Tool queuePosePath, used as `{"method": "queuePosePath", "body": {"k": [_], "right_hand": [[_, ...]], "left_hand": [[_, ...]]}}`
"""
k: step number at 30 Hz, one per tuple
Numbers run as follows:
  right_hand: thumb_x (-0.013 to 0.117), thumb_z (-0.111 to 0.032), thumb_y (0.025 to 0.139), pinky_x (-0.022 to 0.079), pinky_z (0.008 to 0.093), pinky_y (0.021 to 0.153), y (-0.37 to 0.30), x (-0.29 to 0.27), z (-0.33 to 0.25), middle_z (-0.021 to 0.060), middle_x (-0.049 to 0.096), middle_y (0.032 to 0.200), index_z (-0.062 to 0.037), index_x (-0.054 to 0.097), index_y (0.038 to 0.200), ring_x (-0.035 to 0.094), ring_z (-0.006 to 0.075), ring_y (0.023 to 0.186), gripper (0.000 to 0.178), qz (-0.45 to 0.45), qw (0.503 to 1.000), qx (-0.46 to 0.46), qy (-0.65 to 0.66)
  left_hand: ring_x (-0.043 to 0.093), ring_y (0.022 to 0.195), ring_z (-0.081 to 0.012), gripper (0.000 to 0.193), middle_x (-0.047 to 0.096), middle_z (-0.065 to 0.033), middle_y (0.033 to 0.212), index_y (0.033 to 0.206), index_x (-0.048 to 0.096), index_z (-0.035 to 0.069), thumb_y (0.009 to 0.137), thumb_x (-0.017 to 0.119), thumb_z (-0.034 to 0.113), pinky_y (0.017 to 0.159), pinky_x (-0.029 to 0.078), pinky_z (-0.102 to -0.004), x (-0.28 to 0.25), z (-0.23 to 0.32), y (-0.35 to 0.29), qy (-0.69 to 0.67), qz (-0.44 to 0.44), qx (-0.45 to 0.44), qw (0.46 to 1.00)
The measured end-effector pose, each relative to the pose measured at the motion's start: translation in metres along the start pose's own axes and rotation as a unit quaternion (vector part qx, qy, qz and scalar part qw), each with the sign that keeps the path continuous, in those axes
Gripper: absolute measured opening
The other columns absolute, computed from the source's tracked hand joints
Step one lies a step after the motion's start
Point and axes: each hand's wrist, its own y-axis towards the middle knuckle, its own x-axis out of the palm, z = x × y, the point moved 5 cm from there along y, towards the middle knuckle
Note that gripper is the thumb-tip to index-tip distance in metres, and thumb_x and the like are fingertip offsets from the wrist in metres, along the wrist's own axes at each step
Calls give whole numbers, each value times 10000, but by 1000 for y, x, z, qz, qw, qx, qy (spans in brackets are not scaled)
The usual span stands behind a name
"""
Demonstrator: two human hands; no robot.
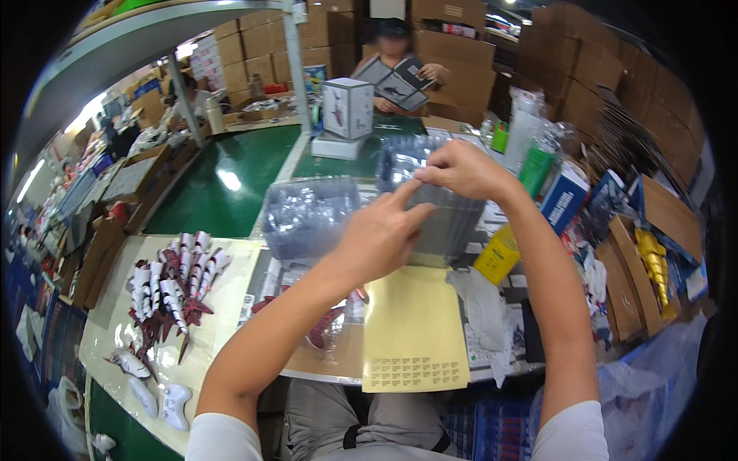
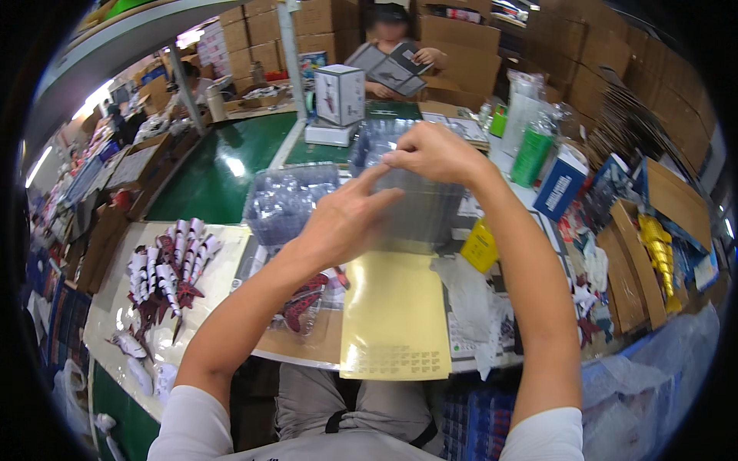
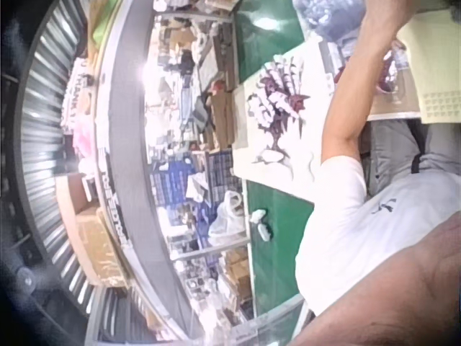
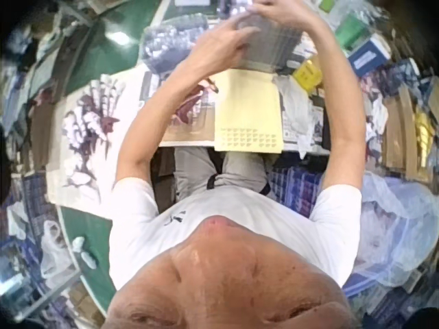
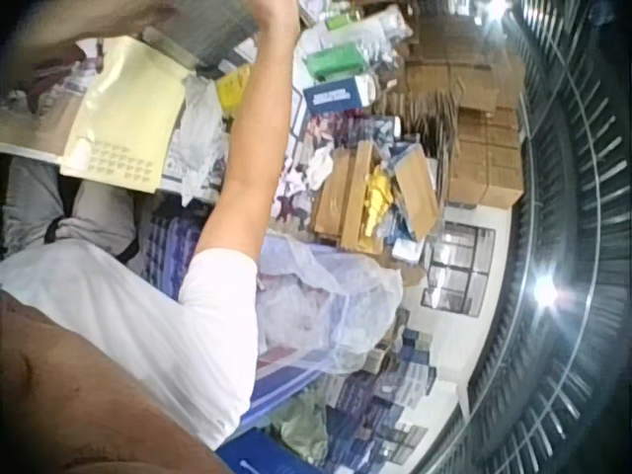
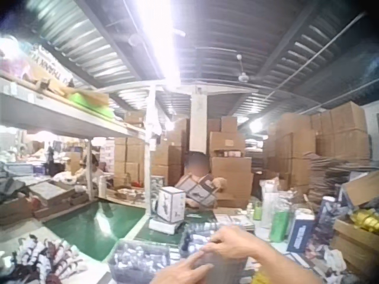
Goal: The person assembles small white and red toy figures by hand, attaching parts and placing them into clear plastic packaging. They repeatedly pick up components, fit them together, and pack the finished items on a workbench.
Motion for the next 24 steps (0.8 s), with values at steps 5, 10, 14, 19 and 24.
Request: {"method": "queuePosePath", "body": {"k": [5, 10, 14, 19, 24], "right_hand": [[756, -300, 978, 483, 369, 620, 2, 4, 16, 69, 691, 692, 27, 784, 898, 598, 132, 651, 337, -71, 987, 1, 143], [757, -286, 976, 475, 316, 601, 7, 7, 25, 9, 654, 696, 14, 796, 937, 554, 95, 642, 305, -106, 987, 4, 117], [746, -250, 960, 512, 363, 632, 13, 8, 28, 72, 706, 741, 22, 785, 952, 628, 173, 657, 275, -101, 974, 136, 150], [744, -175, 913, 521, 382, 632, -2, -5, 14, 165, 707, 764, 33, 770, 951, 635, 260, 629, 213, -7, 995, -61, -84], [683, -146, 943, 557, 444, 774, -20, 1, 21, 229, 746, 901, -13, 783, 992, 713, 402, 845, 174, 42, 996, -37, -72]], "left_hand": [[713, 1111, -387, 476, 568, -194, 1491, 1304, 688, 109, 836, 759, 62, 893, 613, -458, 6, -2, 4, -27, 47, -14, 998], [733, 1061, -369, 509, 557, -161, 1528, 1338, 682, 115, 841, 786, 74, 889, 615, -447, 5, -12, 3, -44, 80, -25, 996], [699, 1152, -358, 526, 558, -134, 1550, 1358, 674, 118, 845, 787, 78, 955, 595, -454, 9, -9, 7, -37, 56, 1, 998], [654, 1234, -341, 521, 601, -107, 1505, 1362, 675, 128, 852, 774, 92, 1006, 573, -447, 13, -9, 7, -36, 19, 0, 999], [667, 1200, -330, 456, 640, -98, 1444, 1296, 716, 134, 842, 746, 106, 985, 581, -429, 20, -11, 4, -22, 12, -1, 1000]]}}
